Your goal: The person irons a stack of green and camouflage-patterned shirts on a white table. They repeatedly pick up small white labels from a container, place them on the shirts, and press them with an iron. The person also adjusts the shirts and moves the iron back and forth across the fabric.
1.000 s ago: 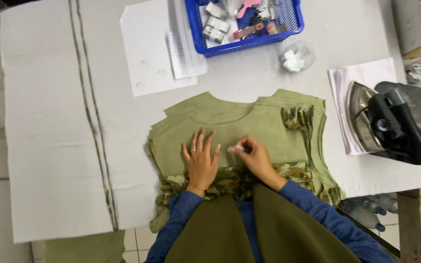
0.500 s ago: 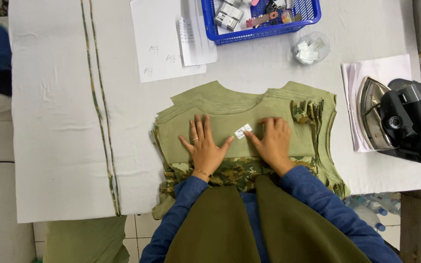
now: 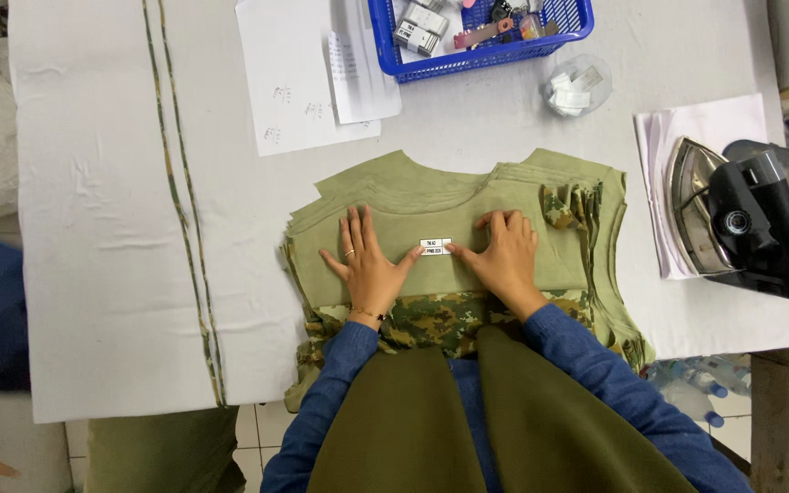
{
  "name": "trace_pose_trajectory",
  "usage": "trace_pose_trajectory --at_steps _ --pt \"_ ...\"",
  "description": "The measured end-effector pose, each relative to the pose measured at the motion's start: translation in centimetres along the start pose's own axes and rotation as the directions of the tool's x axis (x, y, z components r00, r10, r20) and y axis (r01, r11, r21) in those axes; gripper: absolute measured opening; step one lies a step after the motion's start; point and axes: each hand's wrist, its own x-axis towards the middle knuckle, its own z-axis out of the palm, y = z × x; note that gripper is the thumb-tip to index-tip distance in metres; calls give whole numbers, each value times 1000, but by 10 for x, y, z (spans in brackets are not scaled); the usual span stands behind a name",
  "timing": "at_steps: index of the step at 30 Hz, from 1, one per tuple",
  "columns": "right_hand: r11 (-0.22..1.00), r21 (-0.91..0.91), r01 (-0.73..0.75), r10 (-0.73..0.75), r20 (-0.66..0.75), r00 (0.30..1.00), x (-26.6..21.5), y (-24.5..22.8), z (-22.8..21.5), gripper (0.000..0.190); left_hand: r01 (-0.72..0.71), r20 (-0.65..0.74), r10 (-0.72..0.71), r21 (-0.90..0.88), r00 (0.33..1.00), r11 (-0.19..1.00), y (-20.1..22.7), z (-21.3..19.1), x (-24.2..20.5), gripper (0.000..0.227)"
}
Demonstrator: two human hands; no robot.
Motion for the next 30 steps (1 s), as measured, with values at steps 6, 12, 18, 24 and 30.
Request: trace_pose_trajectory --at_steps 6,12,18,24,30 --pt "999 -35 4 -4 9 1000 1 -2 0 57 -30 5 30 -19 1000 999 -9 3 -1 106" --pt "999 -43 -20 22 46 999 3 1 0 57 -38 6 39 -14 999 999 -13 9 1 103" --pt "999 -52 -16 19 49 999 4 0 -3 56 -39 26 39 5 999 999 -12 8 1 101" --pt "987 -157 29 -17 79 997 4 -6 -5 55 -10 37 9 25 999 1000 12 6 -3 89" --pt "921 -390 -7 -59 -156 986 38 72 -100 49 51 11 -50 -55 999 997 -21 -13 1 73"
